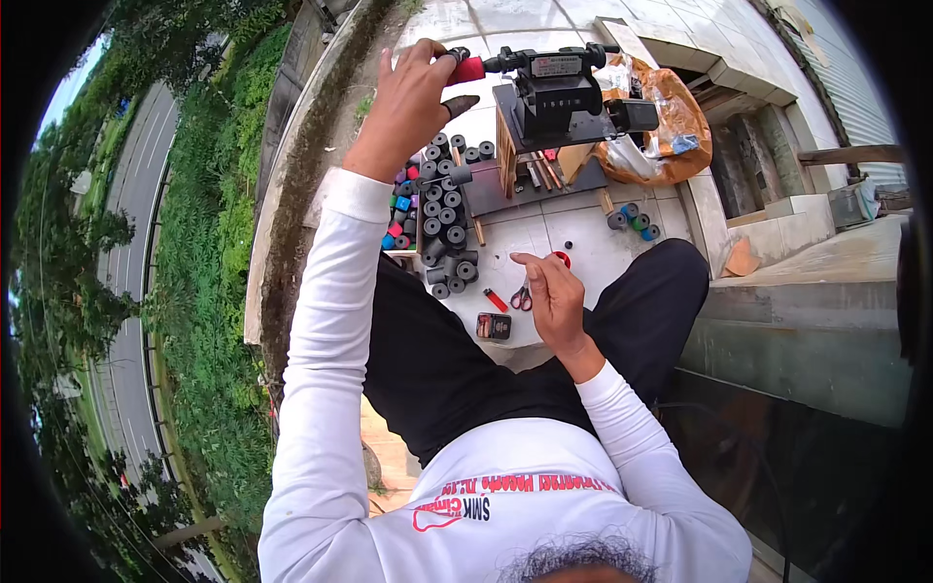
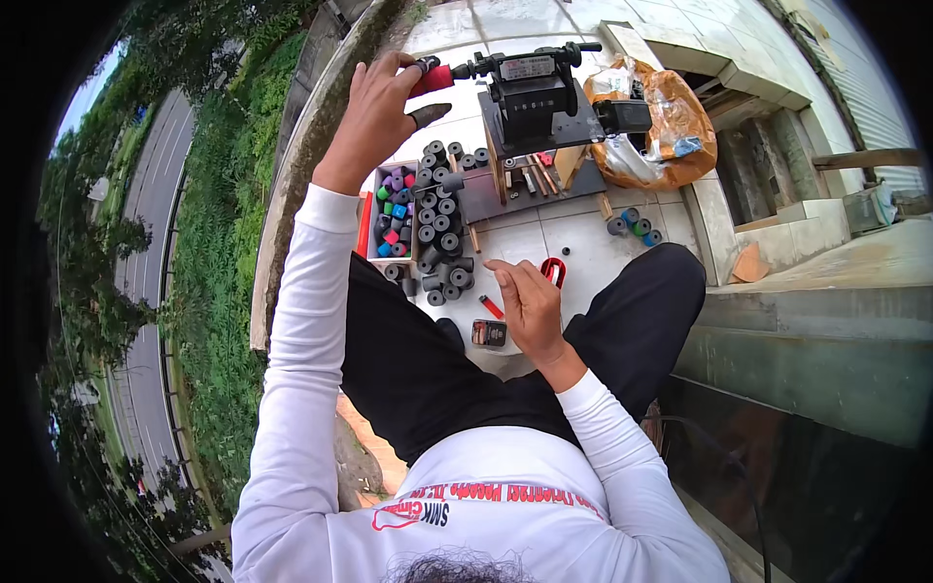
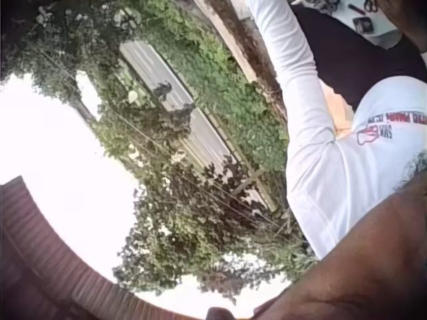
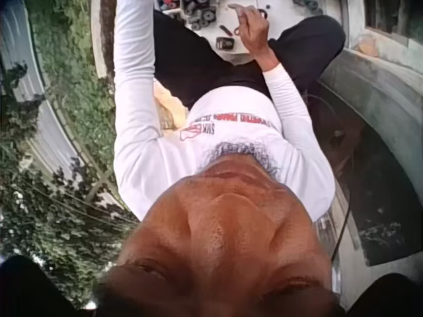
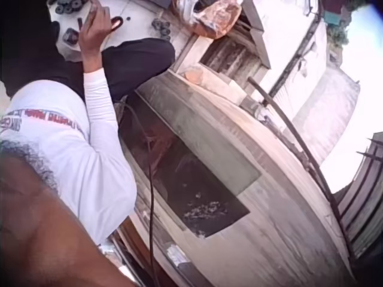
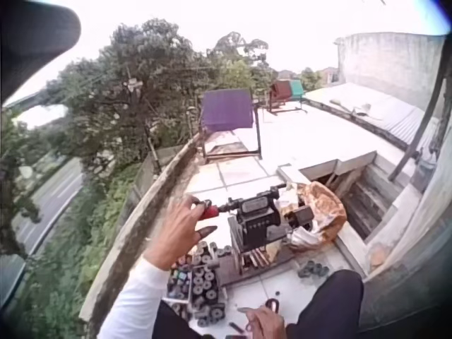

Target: Manually assemble and check small mechanical spools and parts near a winding mechanism.

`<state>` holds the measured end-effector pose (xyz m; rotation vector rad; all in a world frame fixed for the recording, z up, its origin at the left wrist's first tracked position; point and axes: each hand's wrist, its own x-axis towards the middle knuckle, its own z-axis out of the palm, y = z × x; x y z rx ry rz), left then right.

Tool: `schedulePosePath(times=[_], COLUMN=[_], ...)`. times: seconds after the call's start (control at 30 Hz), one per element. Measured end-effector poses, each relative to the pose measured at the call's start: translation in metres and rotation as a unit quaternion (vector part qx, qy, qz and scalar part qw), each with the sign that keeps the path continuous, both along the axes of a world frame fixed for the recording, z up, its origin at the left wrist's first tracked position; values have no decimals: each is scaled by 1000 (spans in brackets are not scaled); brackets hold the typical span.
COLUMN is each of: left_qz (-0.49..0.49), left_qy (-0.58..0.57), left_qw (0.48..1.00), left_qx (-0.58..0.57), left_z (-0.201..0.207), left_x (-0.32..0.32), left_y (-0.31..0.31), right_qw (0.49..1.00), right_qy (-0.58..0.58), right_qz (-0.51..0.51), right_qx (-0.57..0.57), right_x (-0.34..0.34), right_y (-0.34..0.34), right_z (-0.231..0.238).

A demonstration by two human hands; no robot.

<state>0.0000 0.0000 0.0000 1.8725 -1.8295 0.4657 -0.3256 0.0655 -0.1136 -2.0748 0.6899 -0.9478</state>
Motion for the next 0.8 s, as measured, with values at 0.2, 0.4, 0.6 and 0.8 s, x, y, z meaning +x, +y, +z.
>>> schedulePosePath(times=[0.2, 0.4, 0.6, 0.8], left_qz=[-12, -36, -13, -4], left_qy=[-21, -59, -56, -53], left_qw=[1000, 998, 995, 996], left_qx=[19, 10, 85, 72], left_z=[12, 9, 17, 11], left_x=[2, 5, 4, 11], left_y=[8, 8, 7, 9], right_qw=[996, 990, 979, 967], right_qy=[-72, -69, -63, -122], right_qz=[-20, -35, -54, -79], right_qx=[43, 120, 187, 209], right_x=[4, 6, 13, 24], right_y=[-1, 2, -1, -2], right_z=[-2, -11, -16, -26])
